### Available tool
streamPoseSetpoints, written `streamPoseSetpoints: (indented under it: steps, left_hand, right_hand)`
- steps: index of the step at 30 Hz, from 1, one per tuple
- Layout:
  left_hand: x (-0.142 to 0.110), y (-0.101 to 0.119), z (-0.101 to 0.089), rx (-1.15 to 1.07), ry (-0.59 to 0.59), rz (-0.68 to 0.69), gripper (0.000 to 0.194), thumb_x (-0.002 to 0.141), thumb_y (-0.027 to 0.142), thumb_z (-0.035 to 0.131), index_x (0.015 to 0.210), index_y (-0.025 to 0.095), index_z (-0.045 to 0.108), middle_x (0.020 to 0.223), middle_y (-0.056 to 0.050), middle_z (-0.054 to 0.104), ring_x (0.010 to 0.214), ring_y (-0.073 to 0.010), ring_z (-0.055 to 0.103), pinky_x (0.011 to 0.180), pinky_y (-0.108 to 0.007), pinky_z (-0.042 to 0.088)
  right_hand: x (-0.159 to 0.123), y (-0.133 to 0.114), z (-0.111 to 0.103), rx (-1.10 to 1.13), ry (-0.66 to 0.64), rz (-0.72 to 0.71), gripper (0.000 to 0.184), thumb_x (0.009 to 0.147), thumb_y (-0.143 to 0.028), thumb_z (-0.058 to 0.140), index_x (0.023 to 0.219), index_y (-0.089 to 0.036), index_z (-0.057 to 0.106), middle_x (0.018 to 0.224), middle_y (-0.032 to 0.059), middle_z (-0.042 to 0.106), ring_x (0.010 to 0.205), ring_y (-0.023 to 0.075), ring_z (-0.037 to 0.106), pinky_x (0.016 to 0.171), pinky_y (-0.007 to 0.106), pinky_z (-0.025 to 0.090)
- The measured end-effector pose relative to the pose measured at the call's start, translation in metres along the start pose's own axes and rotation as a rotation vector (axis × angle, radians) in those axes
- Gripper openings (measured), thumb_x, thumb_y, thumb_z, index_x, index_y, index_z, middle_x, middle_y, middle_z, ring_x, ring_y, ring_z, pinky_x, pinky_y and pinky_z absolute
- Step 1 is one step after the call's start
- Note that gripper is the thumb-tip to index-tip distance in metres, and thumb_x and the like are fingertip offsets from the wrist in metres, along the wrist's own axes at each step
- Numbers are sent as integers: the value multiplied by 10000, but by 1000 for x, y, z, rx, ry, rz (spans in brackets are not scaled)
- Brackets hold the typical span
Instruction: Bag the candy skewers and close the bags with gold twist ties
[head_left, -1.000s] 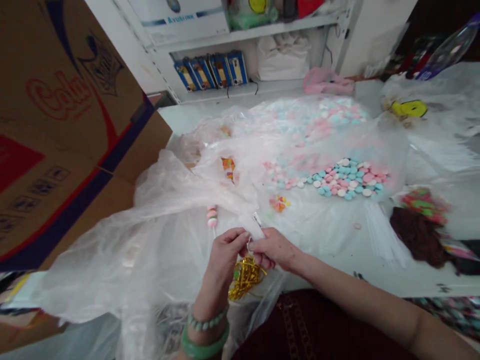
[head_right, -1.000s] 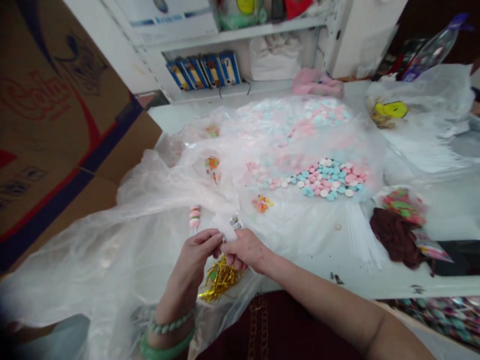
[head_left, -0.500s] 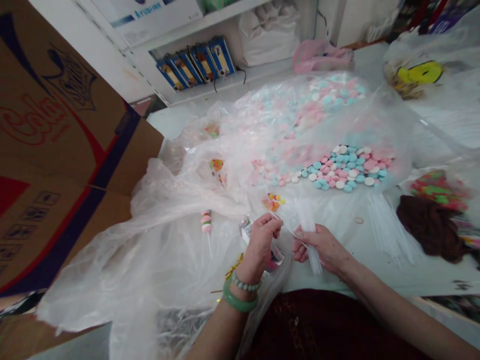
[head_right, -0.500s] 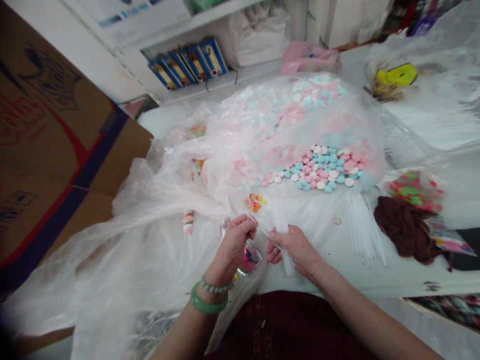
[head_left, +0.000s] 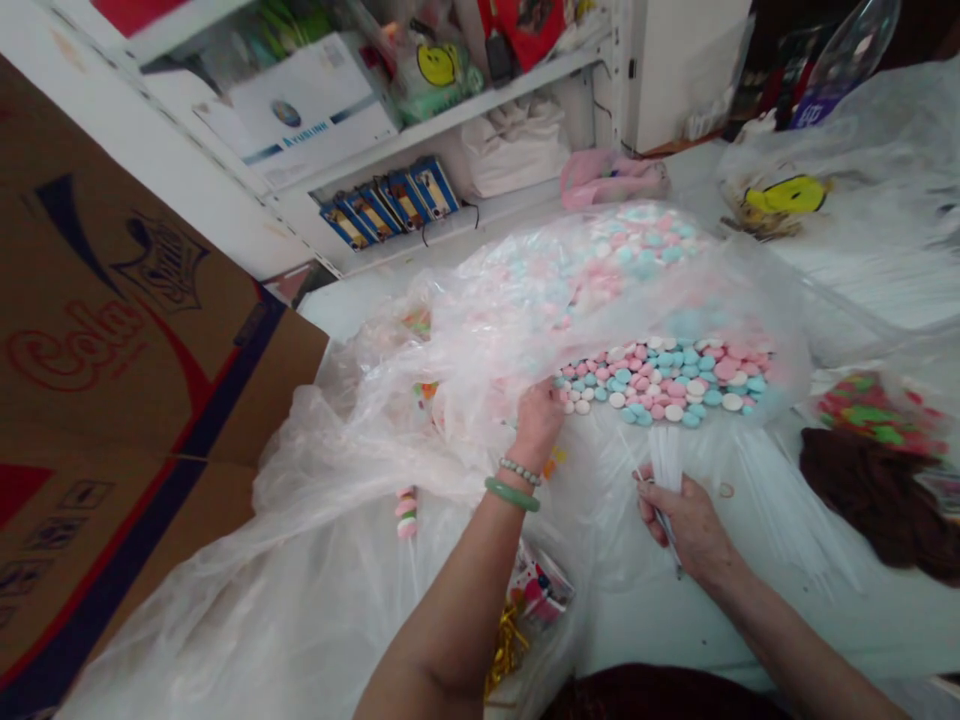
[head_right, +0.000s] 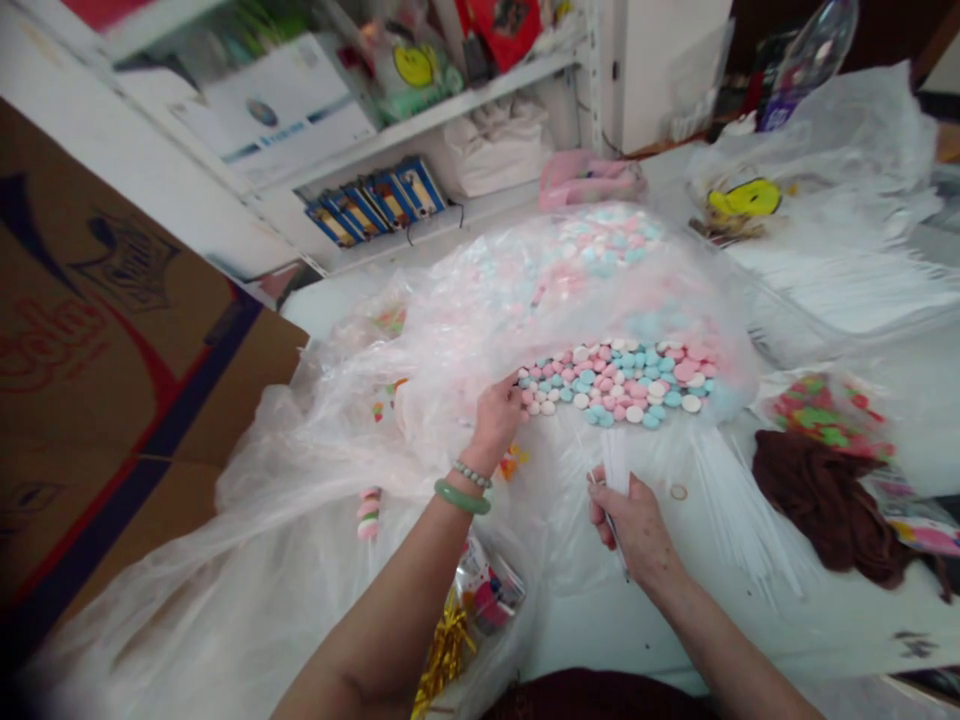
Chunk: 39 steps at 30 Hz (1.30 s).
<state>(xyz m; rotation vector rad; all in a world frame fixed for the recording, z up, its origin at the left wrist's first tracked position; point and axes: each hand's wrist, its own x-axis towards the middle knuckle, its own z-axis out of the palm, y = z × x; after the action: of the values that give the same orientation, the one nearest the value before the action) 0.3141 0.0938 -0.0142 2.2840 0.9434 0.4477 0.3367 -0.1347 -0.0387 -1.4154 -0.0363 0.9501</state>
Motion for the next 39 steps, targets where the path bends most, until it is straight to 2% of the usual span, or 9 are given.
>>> streamPoseSetpoints:
  steps: [5,11,15,20,24,27,31,35,39]
  left_hand:
    - [14,-11,-13,263,28,-57,256,908,247,444,930,178,690,850,-104,698,836,-230,623,809,-339,436]
    - [-18,8,19,411,-41,119,218,917,280,468,1008,165,629,1067,-137,628,1053,-266,542,954,-394,376]
    - [-46,25,40,294,-129,175,246,923,255,450,1083,163,613,1103,-138,604,1067,-261,530,946,-385,390]
    - [-67,28,34,-143,-255,46,279,893,271,495,1094,180,666,995,-89,671,932,-230,598,870,-343,441]
    - [-86,12,12,-407,-87,-152,314,855,261,524,1127,200,668,1023,-55,695,816,-181,617,780,-302,473]
    - [-110,5,-3,-305,13,-145,205,842,221,532,959,196,698,938,-43,694,845,-179,608,807,-299,460]
    - [-135,13,0,-77,-99,-36,163,861,203,535,879,198,697,848,-39,657,823,-178,589,800,-289,439]
    - [-132,20,17,120,-151,-9,253,928,263,473,1105,230,651,986,-64,611,864,-190,576,777,-284,432]
    - [-127,15,21,208,-233,48,226,949,279,438,977,227,656,968,-53,585,823,-177,564,743,-275,425]
  right_hand:
    - [-2,0,3,-12,-20,40,315,726,-377,620,947,-167,538,507,-73,517,350,78,392,331,197,252]
    - [-1,-2,3,9,-10,36,334,703,-390,637,937,-173,537,501,-76,518,339,79,384,324,200,243]
    - [-2,-6,-2,83,12,21,339,667,-389,669,896,-178,535,462,-85,501,316,77,372,318,199,231]
    - [0,-11,-16,134,56,27,357,591,-329,726,851,-177,535,512,-76,532,323,69,399,307,197,242]
    - [0,-10,-24,118,76,36,361,590,-322,744,852,-174,545,467,-89,495,326,77,412,302,191,251]
    - [-1,-10,-24,92,69,23,350,599,-329,755,833,-162,555,450,-80,497,321,75,406,300,194,255]
    - [-1,-8,-22,83,36,21,330,600,-310,765,808,-156,560,456,-77,497,314,66,395,296,197,248]
    - [0,-6,-20,104,50,22,324,587,-290,766,804,-154,569,459,-74,501,320,66,402,295,194,255]
    - [-1,-6,-21,104,77,27,327,578,-303,765,796,-156,570,447,-74,501,307,66,392,286,191,245]
